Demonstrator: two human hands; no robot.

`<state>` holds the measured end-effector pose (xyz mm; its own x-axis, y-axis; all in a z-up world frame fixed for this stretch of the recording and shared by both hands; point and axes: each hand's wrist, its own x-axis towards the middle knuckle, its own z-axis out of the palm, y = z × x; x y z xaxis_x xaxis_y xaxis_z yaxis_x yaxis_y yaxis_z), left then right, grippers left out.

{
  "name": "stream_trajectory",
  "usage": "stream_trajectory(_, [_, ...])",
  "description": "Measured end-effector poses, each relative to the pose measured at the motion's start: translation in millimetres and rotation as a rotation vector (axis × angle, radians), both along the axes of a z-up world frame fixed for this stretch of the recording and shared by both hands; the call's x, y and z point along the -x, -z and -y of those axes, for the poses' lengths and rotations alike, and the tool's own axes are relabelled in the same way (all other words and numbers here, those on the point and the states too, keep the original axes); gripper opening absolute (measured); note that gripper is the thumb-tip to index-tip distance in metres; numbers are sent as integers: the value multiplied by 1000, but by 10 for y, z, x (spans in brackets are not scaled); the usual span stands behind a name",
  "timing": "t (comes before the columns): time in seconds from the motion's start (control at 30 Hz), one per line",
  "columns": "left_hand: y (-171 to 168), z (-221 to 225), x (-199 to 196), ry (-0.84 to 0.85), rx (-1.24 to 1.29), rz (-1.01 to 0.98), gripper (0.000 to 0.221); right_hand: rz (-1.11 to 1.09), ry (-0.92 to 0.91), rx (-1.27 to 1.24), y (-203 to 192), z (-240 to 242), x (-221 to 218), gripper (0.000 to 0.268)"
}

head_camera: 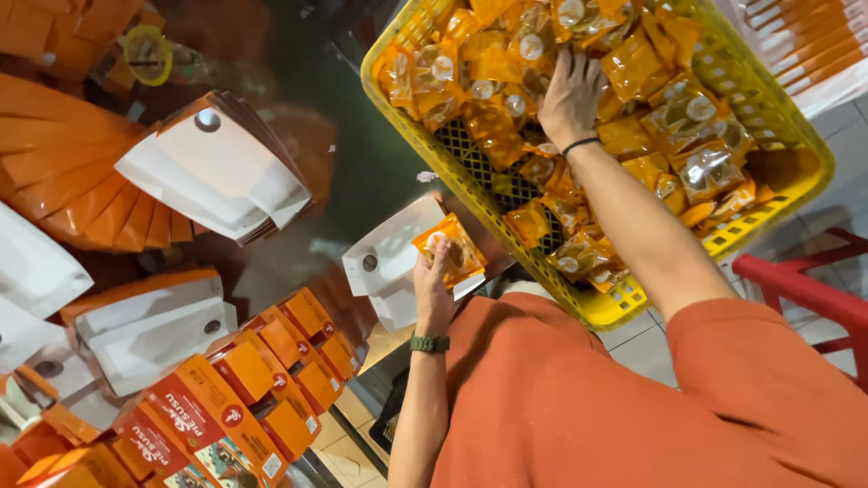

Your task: The person picks up individually wrapped milk pies from a yellow basket and places them into cardboard boxes, then stacks the filled boxes on a table.

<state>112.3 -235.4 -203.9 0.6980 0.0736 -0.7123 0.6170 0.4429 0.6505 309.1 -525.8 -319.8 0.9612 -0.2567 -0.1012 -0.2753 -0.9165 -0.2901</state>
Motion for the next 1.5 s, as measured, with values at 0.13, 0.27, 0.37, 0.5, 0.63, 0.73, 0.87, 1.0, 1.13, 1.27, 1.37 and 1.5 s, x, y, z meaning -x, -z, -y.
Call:
stream_trajectory(0.13, [-147,-89,119,-110,-121,2,29,-77,105,-173,-80,-16,101,50])
stream_trajectory(0.27, [208,-190,226,-370,95,-67,35,-135,422,-661,-339,-25,470,21])
stream_trajectory(0.37, [205,-195,240,-208,52,148,35,53,180,-739,-1213,-499,1077,28])
stream_trajectory(0.5, [-359,-151,94,-55,-96,390,46,-6,-46,-796,-1980,-1493,1594,25])
stream_trajectory(0.63, [244,-420,381,119,-583,471,49,-216,-125,-865,-1499,-2072,2062,36])
stream_trajectory(0.73, [405,-846,625,132,-811,393,49,-536,56,-821,-991,-2521,2138,58])
stream_trajectory(0.87, [1013,-1604,1120,45,-1661,77,46,-729,-29,-748,-241,-2941,2303,57])
stream_trajectory(1.0, [2136,-2014,1577,195,-1043,-60,39,-693,-149,-682,500,-2837,2617,52])
stream_trajectory(1.13, [2181,-2169,1600,284,-1017,-142,36,-242,-393,-144,415,-2995,2699,56])
stream_trajectory(1.27, [1709,-2033,1459,307,-933,-76,42,-351,-569,14,375,-3255,2709,60])
stream_trajectory(1.37, [1522,-2060,1375,377,-902,35,45,-552,-568,-321,406,-3461,2682,51])
stream_trajectory(1.5, [1860,-2198,1408,474,-977,-62,37,-481,-746,-246,-147,-3155,2446,45])
